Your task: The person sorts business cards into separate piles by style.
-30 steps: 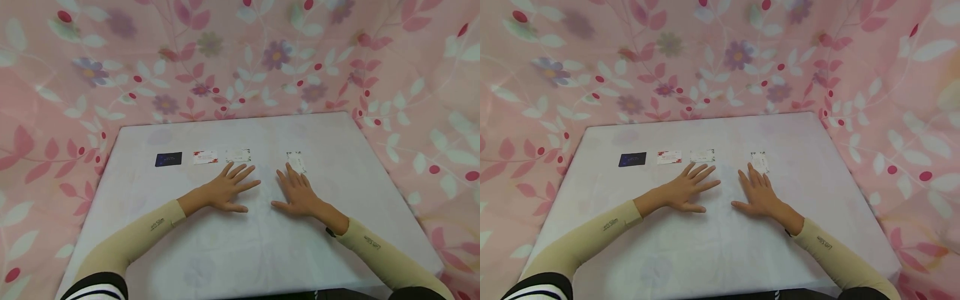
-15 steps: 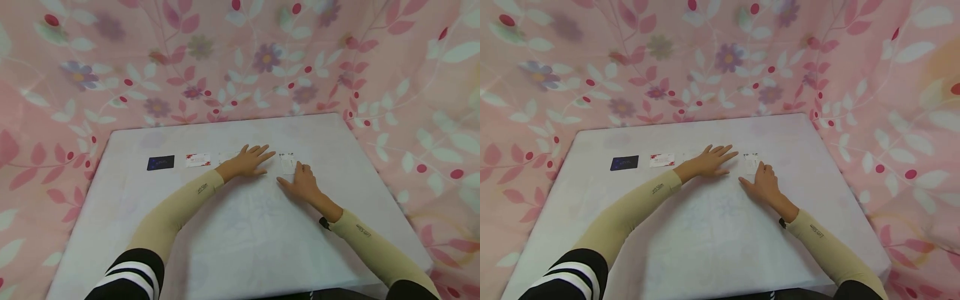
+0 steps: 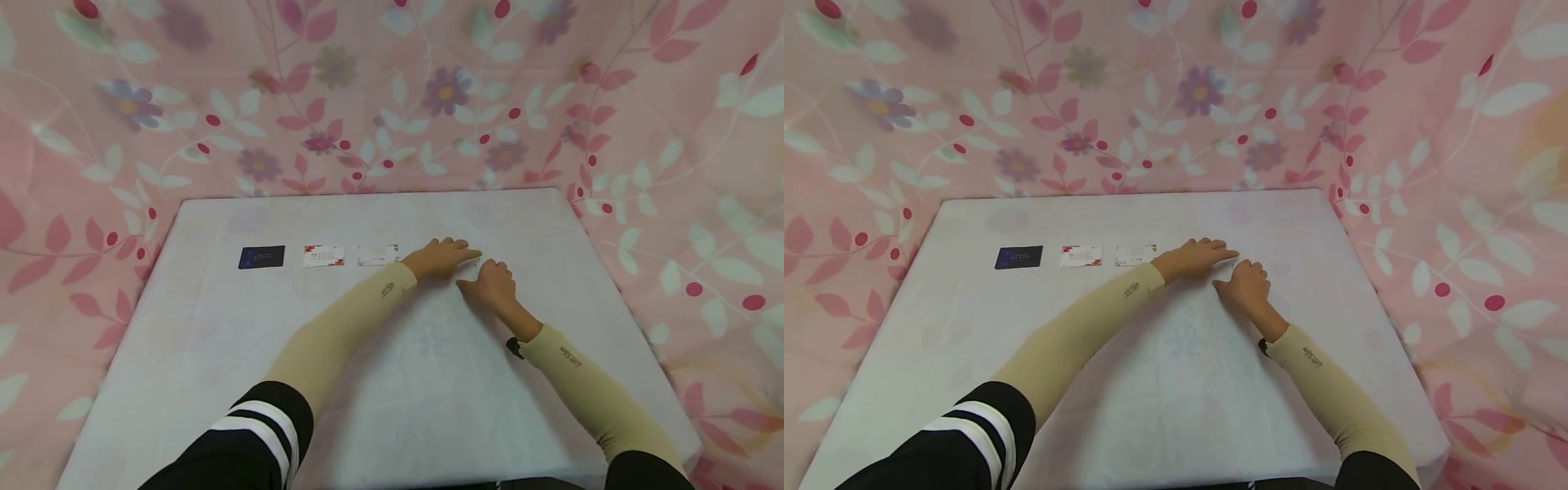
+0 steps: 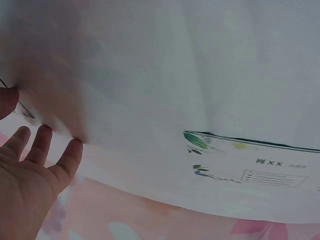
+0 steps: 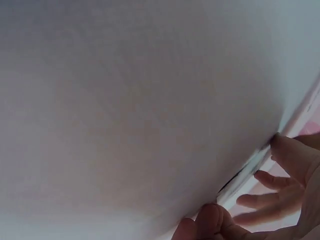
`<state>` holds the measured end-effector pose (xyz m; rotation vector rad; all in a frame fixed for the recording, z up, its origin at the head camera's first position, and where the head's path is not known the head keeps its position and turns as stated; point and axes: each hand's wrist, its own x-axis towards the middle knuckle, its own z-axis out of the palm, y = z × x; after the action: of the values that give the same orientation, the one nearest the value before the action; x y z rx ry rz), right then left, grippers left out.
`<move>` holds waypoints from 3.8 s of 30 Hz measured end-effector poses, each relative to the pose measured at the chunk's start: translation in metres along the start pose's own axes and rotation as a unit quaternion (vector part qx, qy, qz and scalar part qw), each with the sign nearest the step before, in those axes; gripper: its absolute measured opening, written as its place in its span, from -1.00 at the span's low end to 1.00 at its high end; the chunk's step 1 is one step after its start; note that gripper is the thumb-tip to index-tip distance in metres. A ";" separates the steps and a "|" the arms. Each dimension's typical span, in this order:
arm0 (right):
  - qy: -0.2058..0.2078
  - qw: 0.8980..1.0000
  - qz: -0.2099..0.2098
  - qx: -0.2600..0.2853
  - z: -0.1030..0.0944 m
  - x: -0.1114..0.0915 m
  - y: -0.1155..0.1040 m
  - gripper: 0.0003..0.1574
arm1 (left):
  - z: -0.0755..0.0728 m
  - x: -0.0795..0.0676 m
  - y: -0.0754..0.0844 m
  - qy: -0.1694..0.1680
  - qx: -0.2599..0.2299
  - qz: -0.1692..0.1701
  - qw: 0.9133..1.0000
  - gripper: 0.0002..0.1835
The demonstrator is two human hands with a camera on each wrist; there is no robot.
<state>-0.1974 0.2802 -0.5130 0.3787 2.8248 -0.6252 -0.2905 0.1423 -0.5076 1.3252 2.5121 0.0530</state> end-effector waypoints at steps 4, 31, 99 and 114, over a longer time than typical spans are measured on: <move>0.001 1.000 -0.003 0.005 -0.003 0.004 0.002 -0.12 | 0.000 -0.001 0.007 -0.015 0.047 0.007 0.999 -0.40; -0.024 0.978 -0.068 0.193 -0.012 0.026 0.021 -0.58 | 0.012 -0.002 -0.024 0.021 -0.021 0.005 1.000 -0.32; -0.064 0.957 -0.278 0.049 0.040 0.071 -0.110 -0.16 | 0.015 -0.133 -0.114 0.070 -0.039 -0.208 0.975 -0.31; -0.089 0.956 -0.277 0.035 0.043 0.070 -0.119 -0.15 | 0.014 -0.130 -0.125 0.026 -0.030 -0.191 0.981 -0.39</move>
<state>-0.2911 0.1712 -0.5245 -0.4587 2.7280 -0.8132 -0.3176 -0.0367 -0.5102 0.8090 2.7388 0.0797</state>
